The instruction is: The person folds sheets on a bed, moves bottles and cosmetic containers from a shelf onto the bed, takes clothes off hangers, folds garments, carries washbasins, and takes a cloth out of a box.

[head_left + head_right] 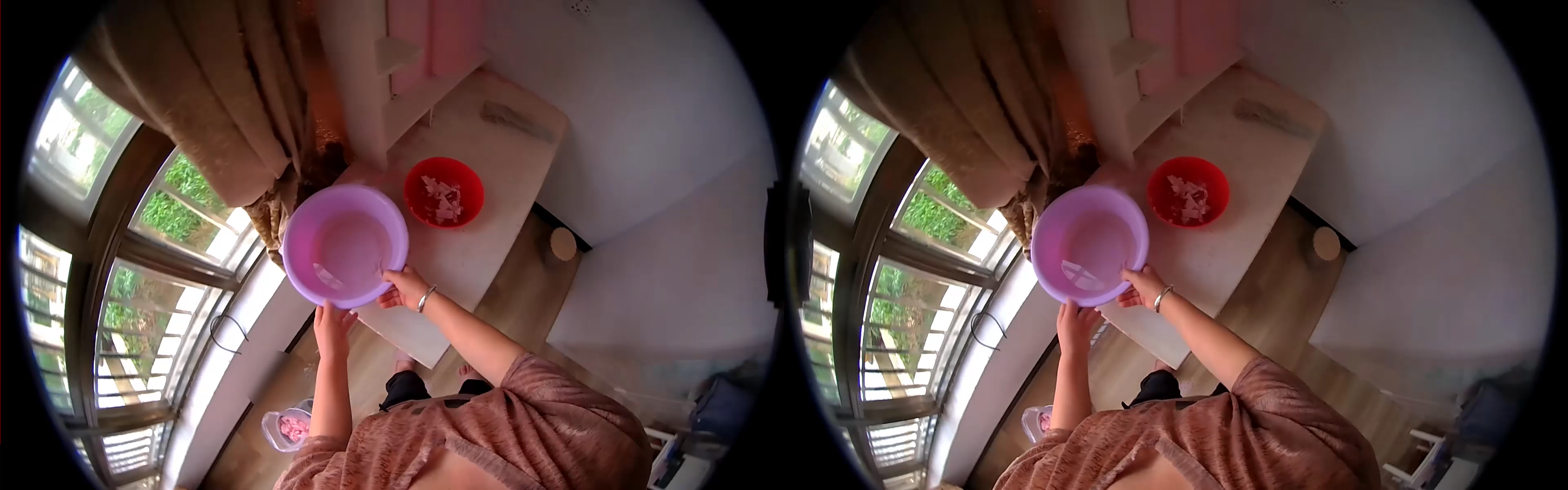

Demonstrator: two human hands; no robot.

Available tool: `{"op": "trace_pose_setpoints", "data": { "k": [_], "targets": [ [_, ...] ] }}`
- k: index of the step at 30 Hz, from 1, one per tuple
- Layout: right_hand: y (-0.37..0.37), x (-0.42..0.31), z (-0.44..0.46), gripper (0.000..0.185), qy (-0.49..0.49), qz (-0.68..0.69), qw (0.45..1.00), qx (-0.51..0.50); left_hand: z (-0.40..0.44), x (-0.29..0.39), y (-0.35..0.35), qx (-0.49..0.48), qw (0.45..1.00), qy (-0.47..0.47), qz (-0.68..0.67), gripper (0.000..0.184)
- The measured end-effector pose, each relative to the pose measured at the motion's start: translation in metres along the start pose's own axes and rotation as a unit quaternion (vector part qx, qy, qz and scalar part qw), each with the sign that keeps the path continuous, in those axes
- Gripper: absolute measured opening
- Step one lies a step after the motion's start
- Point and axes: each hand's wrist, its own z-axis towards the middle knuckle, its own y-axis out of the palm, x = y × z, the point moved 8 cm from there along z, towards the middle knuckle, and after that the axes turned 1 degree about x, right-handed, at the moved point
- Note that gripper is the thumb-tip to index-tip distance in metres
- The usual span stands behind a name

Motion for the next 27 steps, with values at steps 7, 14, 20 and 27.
{"op": "trace_pose_setpoints", "data": {
  "k": [7, 14, 20, 27],
  "targets": [
    [-0.021, 0.002, -0.028, 0.024, -0.054, -0.048, 0.986, 0.148, 0.000, -0.003, -0.022, 0.003, 0.997, -0.074, -0.036, 0.039],
    [-0.047, 0.023, -0.078, 0.018, -0.073, 0.006, 0.963, 0.261, -0.020, -0.007, -0.009, -0.079, 0.987, -0.134, 0.028, 0.045],
    [-0.077, 0.039, -0.141, 0.012, -0.112, 0.035, 0.945, 0.306, -0.011, -0.008, -0.004, -0.042, 0.991, -0.096, 0.083, 0.051],
    [-0.113, 0.082, -0.226, 0.007, -0.124, 0.149, 0.906, 0.377, 0.019, -0.011, 0.130, -0.192, 0.948, -0.084, 0.239, 0.034]
  ]
}}
